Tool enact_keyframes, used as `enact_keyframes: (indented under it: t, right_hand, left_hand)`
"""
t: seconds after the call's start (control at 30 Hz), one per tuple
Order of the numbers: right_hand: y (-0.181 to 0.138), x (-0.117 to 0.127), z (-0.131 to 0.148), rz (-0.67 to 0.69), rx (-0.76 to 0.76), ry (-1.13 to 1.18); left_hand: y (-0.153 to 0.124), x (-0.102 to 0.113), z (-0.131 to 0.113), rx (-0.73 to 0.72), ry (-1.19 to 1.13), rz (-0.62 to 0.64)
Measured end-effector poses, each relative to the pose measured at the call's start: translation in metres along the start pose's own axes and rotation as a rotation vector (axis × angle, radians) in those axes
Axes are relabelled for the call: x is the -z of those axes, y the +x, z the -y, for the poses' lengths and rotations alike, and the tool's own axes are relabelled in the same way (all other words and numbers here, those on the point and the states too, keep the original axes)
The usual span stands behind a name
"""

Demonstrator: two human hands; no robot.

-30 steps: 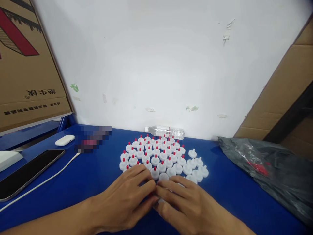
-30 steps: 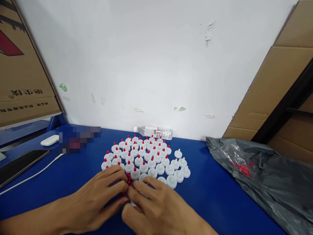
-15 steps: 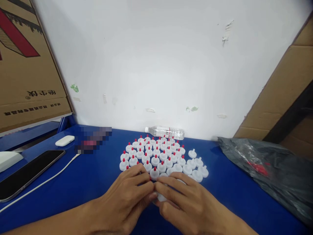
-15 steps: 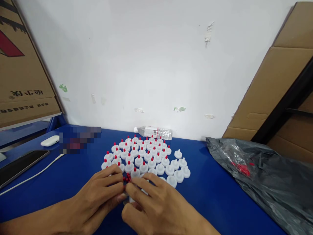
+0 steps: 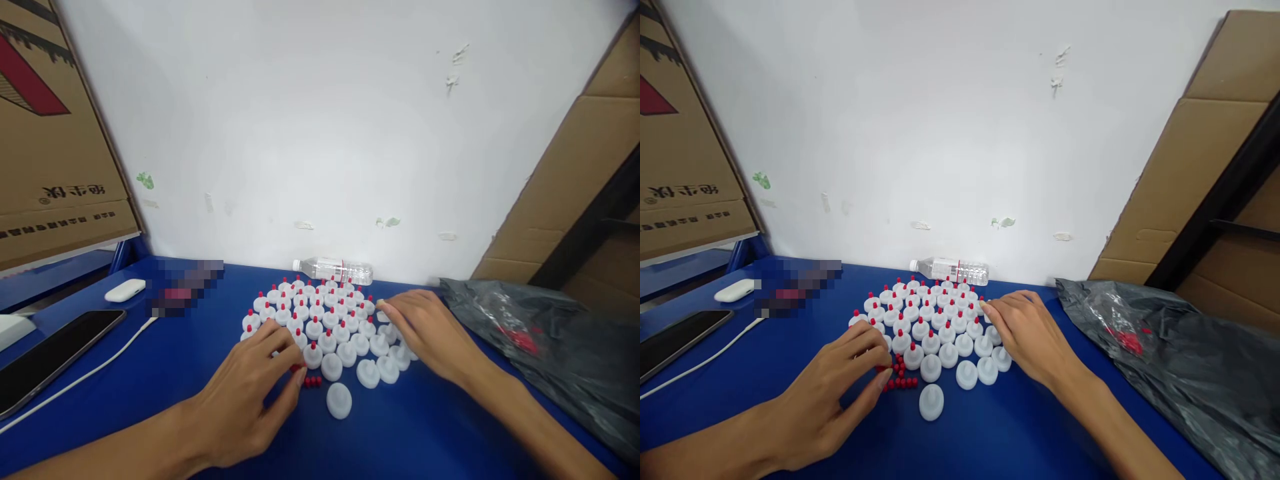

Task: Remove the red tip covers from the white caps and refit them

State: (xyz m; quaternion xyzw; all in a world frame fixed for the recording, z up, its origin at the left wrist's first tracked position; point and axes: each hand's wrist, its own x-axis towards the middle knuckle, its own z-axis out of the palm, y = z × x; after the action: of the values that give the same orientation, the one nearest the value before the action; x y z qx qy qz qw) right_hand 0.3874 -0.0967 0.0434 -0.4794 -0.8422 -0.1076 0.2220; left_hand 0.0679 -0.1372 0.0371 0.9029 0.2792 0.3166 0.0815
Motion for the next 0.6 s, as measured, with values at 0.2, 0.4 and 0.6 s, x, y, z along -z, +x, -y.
enact_keyframes:
  t: [0.2, 0.4, 0.6]
  right_hand:
    - [-0.004, -0.008, -0.005, 0.104, -0.017, 0.053]
    - [-0.001, 0.000, -0.001, 0.079, -0.010, 0.045]
    - [0.000, 0.003, 0.004, 0.077, -0.024, 0.019]
  left_hand:
    - [0.000, -0.003, 0.006, 0.030, 0.044, 0.030]
    - [-0.001, -0.007, 0.007, 0.027, 0.060, 0.059]
    - [0.000, -0.007, 0.007, 0.025, 0.082, 0.081]
